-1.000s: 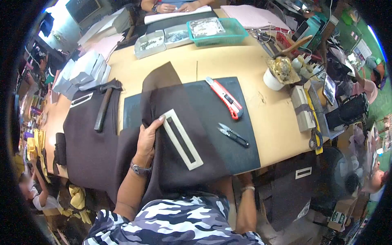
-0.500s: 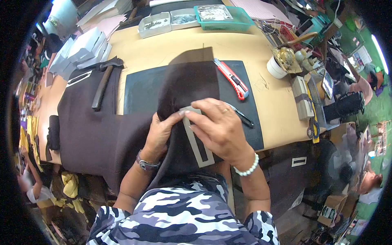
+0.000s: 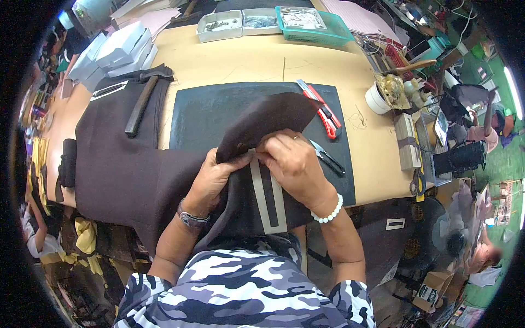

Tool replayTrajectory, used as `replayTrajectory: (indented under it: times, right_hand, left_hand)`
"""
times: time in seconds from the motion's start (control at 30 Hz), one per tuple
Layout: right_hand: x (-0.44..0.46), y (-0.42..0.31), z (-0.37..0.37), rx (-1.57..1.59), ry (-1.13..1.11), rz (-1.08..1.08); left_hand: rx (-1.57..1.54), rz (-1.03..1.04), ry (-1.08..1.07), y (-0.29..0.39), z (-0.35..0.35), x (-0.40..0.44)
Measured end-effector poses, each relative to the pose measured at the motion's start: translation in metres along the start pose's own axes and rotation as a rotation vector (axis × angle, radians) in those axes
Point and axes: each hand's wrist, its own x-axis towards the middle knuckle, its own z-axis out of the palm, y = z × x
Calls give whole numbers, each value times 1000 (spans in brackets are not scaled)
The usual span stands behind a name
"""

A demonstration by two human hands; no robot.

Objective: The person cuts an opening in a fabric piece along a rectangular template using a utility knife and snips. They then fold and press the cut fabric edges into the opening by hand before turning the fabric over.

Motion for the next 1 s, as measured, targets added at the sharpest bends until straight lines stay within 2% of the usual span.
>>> replayTrajectory:
  times: [0.1, 0.2, 0.23, 0.33, 0.37, 0.47, 0.53, 0.6, 0.67, 0.7, 0.73, 0.83, 0.87, 0.93, 1.0]
  right_hand:
    - [1, -2, 8, 408, 20, 376]
    - [7, -8, 11, 532, 12, 544]
    - [3, -3, 19, 522, 50, 505]
    - [1, 3, 24, 580, 125, 691]
    - [1, 1, 27, 558, 307, 606]
    - [-17, -12, 12, 359, 256, 582]
    - [-35, -21, 3, 586, 2, 661]
    - [-64, -19, 14, 861, 24, 668]
    - [-69, -26, 0, 725, -46, 692]
    - [-71, -29, -5, 657, -78, 707]
    - [-71, -30, -4, 551, -79, 616]
    - [-48, -39, 1, 261, -144, 283]
    - [-38, -42, -1, 232, -162, 189]
    - [-25, -47, -3, 170, -193, 5]
    - [-25, -43, -3, 108, 7, 6]
  left_hand:
    - [0, -11, -57, 0, -1, 0]
    - [-90, -121, -14, 8, 3, -6]
    - [-56, -112, -8, 6, 2, -5]
    - [12, -42, 17, -1, 1, -1]
    - [12, 9, 28, -2, 1, 0]
    - [-19, 105, 84, 13, 1, 0]
    - [-3, 187, 178, 27, -5, -5]
    - [77, 211, 291, 45, -19, -9]
    - [656, 437, 413, 63, -40, -9]
    - [1064, 663, 498, 74, -42, -8]
    - [1474, 893, 569, 88, -36, -10]
    - [1863, 747, -232, 120, 11, -22]
    - [1852, 800, -487, 117, 21, -19]
    - [1870, 271, -1004, 113, 30, -5]
    - [1880, 253, -862, 133, 25, 3]
